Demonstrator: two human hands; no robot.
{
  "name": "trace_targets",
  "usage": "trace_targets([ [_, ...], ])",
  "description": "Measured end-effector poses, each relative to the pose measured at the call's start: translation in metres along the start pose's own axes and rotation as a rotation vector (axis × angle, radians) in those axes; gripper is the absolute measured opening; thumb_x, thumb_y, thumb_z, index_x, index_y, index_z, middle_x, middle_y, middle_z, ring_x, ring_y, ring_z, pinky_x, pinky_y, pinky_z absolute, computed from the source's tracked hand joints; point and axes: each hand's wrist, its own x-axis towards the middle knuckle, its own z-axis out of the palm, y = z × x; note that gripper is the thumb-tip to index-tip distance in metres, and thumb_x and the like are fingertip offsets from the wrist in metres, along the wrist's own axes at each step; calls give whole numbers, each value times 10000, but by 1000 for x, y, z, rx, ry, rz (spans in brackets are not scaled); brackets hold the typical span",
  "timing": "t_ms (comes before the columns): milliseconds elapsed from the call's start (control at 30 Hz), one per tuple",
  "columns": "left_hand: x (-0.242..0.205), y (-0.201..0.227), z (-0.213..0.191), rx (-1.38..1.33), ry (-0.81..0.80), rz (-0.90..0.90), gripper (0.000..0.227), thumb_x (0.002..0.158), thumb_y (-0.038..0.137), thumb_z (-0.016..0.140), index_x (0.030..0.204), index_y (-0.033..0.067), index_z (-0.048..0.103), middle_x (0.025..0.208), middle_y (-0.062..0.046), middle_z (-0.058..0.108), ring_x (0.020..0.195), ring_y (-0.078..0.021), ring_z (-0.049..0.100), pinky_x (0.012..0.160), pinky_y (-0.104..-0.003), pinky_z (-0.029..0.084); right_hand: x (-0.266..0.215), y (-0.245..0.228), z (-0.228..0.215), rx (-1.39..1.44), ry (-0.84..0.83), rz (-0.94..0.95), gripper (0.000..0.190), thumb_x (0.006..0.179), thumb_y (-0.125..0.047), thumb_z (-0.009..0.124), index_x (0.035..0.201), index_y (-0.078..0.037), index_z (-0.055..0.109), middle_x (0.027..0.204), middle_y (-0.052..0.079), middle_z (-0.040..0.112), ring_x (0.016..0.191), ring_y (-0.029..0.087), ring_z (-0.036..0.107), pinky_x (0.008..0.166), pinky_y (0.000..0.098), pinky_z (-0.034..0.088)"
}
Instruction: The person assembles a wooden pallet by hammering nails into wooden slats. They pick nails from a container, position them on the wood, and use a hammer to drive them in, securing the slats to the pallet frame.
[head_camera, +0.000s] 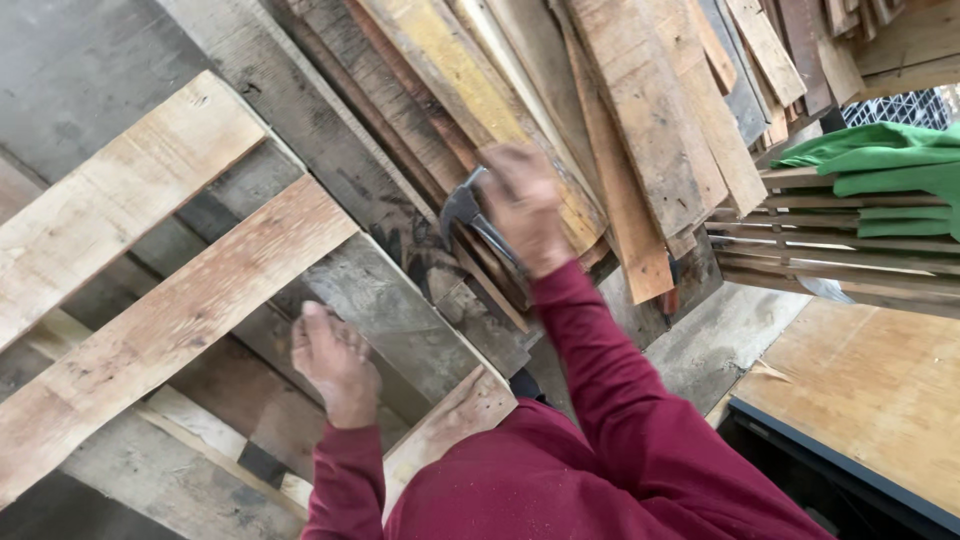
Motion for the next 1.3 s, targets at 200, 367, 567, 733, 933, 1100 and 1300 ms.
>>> trace_targets([
  [200, -35, -41, 59, 258, -317, -141, 152, 1009, 266, 628, 1011, 114, 628, 654, 98, 453, 502, -8, 371, 418, -196, 282, 32, 162, -117, -974, -43, 113, 967, 746, -580, 890, 1501, -104, 518, 1402, 262, 497, 1303, 463, 477, 1009, 600, 454],
  [367, -49, -72, 104, 233, -437, -191, 205, 1012, 279, 674, 961, 87, 621, 643, 97, 438, 495, -11, 365, 421, -202, 282, 35, 182, -139, -372, -284, 507, 698, 924, -247, 683, 1582, -129, 485, 1361, 192, 581, 1160, 315, 642, 972, 437, 599],
  [567, -47, -66, 120, 263, -446, -177, 264, 985, 301, 693, 1061, 49, 698, 621, 99, 433, 460, -4, 341, 394, -208, 256, -12, 68, -148, 975, -472, 907, 644, 827, -107, 680, 1444, -21, 517, 1217, 114, 656, 1099, 253, 675, 902, 412, 607],
  [733, -22, -43, 111, 246, -406, -8, 452, 977, 326, 746, 1248, -34, 714, 725, 98, 556, 557, -3, 420, 467, -211, 344, -46, -6, -116, 1042, -745, 819, 675, 844, -95, 696, 1477, 23, 493, 1331, 165, 659, 1188, 272, 645, 1001, 392, 554],
  [933, -40, -4, -7, -6, -467, 327, 645, 914, 405, 784, 1400, 28, 592, 775, 100, 464, 590, -9, 381, 477, -196, 295, -80, -106, -73, 140, -795, -141, 550, 922, -85, 656, 1463, -62, 558, 1411, 144, 633, 1277, 341, 633, 1065, 423, 511],
  [1100, -17, -32, -125, -51, 232, 422, 532, 980, 478, 770, 1142, 50, 499, 927, 109, 546, 745, -6, 505, 610, -208, 448, -114, -154, 20, -250, -676, -803, 605, 928, -125, 715, 1503, -263, 591, 1608, 106, 494, 1524, 362, 417, 1260, 591, 241],
  [1300, -58, 7, -177, -229, 327, -199, 475, 909, 523, 726, 817, 154, 443, 566, 63, 344, 410, -72, 329, 352, -253, 225, -146, -178, 94, -176, -839, -884, 603, 900, -374, 738, 1456, -215, 569, 1569, 174, 442, 1456, 470, 325, 1144, 696, 124],
])
